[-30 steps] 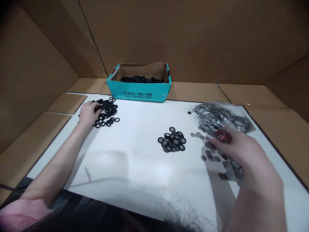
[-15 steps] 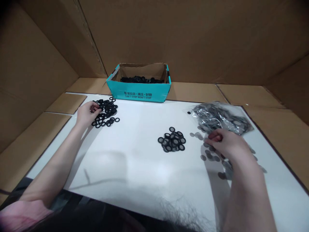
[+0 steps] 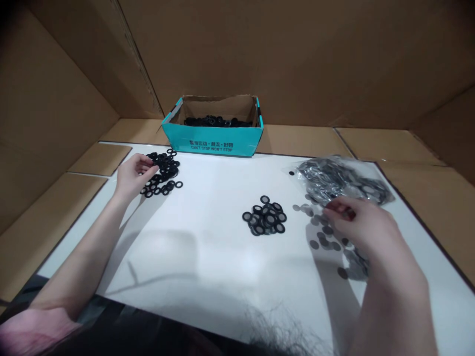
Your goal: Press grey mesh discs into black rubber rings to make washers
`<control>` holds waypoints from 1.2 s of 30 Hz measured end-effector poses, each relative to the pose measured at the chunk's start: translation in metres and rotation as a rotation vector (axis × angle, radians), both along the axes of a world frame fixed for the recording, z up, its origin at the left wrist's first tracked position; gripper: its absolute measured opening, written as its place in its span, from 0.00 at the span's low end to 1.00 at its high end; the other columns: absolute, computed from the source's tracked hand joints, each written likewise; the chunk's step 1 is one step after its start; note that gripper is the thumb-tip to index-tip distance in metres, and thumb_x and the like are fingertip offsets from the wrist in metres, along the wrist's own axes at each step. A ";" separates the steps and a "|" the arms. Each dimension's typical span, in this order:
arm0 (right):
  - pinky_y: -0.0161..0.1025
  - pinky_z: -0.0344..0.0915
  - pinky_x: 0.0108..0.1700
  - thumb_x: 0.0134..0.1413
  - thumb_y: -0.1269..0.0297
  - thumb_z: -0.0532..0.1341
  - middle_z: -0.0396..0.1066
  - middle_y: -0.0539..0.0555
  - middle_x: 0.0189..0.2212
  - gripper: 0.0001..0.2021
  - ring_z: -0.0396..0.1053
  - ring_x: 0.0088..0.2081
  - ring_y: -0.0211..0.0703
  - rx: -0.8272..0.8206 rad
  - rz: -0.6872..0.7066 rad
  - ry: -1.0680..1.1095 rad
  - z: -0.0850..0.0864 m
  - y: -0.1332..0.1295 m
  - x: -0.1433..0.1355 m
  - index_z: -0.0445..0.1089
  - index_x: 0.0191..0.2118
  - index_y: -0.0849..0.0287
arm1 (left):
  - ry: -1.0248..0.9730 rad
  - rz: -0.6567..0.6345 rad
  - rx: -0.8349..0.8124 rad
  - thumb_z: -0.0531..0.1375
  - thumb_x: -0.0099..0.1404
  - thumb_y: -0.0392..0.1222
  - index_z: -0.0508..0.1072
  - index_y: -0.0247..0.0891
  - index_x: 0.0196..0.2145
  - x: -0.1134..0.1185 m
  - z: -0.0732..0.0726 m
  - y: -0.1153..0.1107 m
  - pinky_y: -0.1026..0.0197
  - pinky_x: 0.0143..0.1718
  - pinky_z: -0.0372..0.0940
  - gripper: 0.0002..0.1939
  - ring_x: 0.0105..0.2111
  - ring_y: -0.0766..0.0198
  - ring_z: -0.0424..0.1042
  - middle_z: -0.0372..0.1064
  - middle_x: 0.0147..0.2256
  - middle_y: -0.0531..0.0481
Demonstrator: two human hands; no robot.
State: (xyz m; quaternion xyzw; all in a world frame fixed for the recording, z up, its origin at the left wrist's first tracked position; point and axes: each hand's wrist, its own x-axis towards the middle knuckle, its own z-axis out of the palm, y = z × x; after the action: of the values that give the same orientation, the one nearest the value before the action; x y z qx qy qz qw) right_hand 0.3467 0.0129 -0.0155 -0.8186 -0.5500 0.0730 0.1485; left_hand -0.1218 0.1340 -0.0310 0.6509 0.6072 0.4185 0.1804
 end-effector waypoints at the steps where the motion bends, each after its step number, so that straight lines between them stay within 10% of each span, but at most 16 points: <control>1: 0.39 0.57 0.22 0.38 0.69 0.69 0.70 0.51 0.16 0.04 0.65 0.19 0.42 -0.009 -0.008 0.002 0.003 -0.001 -0.002 0.73 0.21 0.57 | -0.026 -0.007 -0.002 0.64 0.51 0.42 0.68 0.36 0.31 0.002 0.001 -0.001 0.66 0.30 0.62 0.11 0.26 0.67 0.68 0.70 0.28 0.52; 6: 0.43 0.61 0.31 0.41 0.65 0.68 0.74 0.55 0.22 0.04 0.69 0.26 0.44 0.024 -0.131 0.190 0.017 -0.004 -0.025 0.75 0.27 0.57 | -0.204 -0.119 -0.102 0.66 0.51 0.44 0.67 0.36 0.32 0.023 0.010 -0.016 0.66 0.30 0.64 0.14 0.27 0.66 0.71 0.69 0.28 0.52; 10: 0.43 0.67 0.35 0.41 0.62 0.68 0.77 0.59 0.29 0.07 0.73 0.31 0.46 0.221 0.150 0.679 0.014 -0.003 -0.065 0.76 0.29 0.59 | -0.340 -0.335 -0.301 0.65 0.55 0.47 0.68 0.36 0.37 0.058 0.017 -0.045 0.65 0.30 0.67 0.16 0.29 0.62 0.76 0.74 0.28 0.49; 17: 0.34 0.67 0.29 0.47 0.58 0.68 0.74 0.53 0.26 0.10 0.71 0.27 0.38 0.168 0.440 0.905 0.003 -0.012 -0.134 0.74 0.33 0.57 | -0.428 -0.590 -0.559 0.68 0.54 0.41 0.73 0.31 0.32 0.102 0.024 -0.090 0.66 0.30 0.67 0.11 0.26 0.65 0.74 0.76 0.26 0.47; 36: 0.35 0.60 0.25 0.52 0.58 0.64 0.73 0.52 0.22 0.09 0.68 0.24 0.38 0.127 0.532 0.811 0.002 -0.022 -0.162 0.71 0.32 0.60 | -0.495 -0.804 -0.609 0.65 0.61 0.38 0.75 0.31 0.35 0.109 0.024 -0.103 0.64 0.34 0.70 0.06 0.31 0.62 0.78 0.78 0.29 0.43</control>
State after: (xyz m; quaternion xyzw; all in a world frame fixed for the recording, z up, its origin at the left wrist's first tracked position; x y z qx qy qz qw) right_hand 0.1843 -0.0095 -0.0134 -0.5447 -0.6411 0.3877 0.3767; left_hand -0.0132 0.0308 -0.0073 0.6320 0.3442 0.2629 0.6427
